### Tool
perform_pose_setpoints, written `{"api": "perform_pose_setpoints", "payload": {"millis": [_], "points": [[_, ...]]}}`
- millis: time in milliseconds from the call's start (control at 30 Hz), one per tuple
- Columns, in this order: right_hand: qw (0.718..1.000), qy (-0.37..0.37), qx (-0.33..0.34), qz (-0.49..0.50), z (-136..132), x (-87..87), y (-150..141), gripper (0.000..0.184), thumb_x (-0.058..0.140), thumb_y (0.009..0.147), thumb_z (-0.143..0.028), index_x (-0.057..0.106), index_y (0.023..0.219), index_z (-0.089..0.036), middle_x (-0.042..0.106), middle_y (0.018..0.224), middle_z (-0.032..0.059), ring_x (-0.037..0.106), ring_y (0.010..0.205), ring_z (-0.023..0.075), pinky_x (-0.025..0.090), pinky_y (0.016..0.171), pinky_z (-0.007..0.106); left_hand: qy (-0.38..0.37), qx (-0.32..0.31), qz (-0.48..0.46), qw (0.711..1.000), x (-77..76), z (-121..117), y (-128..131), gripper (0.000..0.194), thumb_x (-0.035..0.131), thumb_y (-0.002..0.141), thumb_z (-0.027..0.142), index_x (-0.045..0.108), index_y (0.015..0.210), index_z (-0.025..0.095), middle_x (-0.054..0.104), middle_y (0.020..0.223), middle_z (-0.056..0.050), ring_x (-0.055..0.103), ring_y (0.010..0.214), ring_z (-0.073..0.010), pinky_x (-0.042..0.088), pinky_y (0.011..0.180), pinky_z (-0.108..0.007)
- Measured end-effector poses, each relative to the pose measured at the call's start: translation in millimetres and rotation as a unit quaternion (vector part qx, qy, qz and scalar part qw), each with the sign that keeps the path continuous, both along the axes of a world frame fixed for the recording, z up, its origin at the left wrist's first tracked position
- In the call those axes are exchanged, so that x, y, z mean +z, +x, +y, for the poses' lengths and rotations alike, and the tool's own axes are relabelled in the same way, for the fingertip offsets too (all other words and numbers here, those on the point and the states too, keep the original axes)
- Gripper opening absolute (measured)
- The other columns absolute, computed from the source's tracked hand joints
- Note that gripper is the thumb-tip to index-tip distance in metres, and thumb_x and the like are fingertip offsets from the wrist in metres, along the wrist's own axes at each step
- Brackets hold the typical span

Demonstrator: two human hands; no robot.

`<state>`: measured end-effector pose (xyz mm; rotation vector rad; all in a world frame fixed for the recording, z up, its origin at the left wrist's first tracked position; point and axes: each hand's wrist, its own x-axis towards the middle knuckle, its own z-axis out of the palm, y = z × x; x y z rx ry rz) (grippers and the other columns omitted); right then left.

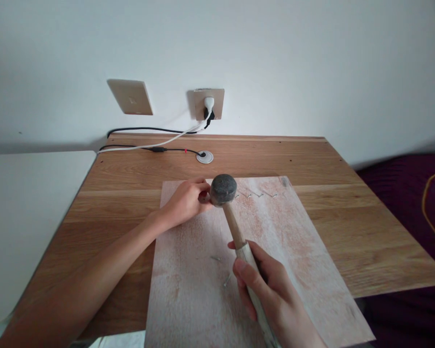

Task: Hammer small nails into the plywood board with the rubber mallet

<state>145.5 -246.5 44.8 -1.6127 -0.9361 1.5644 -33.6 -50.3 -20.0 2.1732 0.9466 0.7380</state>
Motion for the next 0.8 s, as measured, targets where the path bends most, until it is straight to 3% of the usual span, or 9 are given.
{"api": "perform_pose_setpoints", "payload": {"millis": [267,500,800], "points": [[0.999,0.017,-0.027,0.008,0.8,6.5,6.2,0.069,0.061,0.097,-0.073,0.050,0.132,-0.014,0.050,0.066,-0.0097,0.042,0.046,0.0077,0.029,0.053,0.028,0.020,0.018,-0.032,0.999,0.2,-4.8,4.2,0.008,0.074,0.084,0.011,0.073,0.081,0.018,0.063,0.080,0.001,0.059,0.070,-0.0122,0.044,0.068,-0.026],[1.000,0.008,-0.015,0.006,1.4,5.0,3.2,0.067,0.061,0.099,-0.069,0.051,0.134,-0.013,0.052,0.060,-0.0090,0.045,0.049,0.0101,0.033,0.055,0.028,0.010,0.007,-0.008,1.000,3.5,-3.6,2.2,0.014,0.070,0.085,0.008,0.071,0.075,0.018,0.063,0.077,0.000,0.058,0.069,-0.0127,0.043,0.068,-0.027],[1.000,0.013,0.003,-0.009,0.7,-2.4,2.6,0.068,0.058,0.101,-0.068,0.050,0.138,-0.012,0.053,0.060,-0.0091,0.046,0.050,0.0106,0.038,0.055,0.028,-0.004,0.000,0.013,1.000,3.1,-1.6,1.6,0.012,0.072,0.082,0.006,0.077,0.083,0.017,0.066,0.082,-0.001,0.061,0.073,-0.0144,0.045,0.069,-0.027]]}}
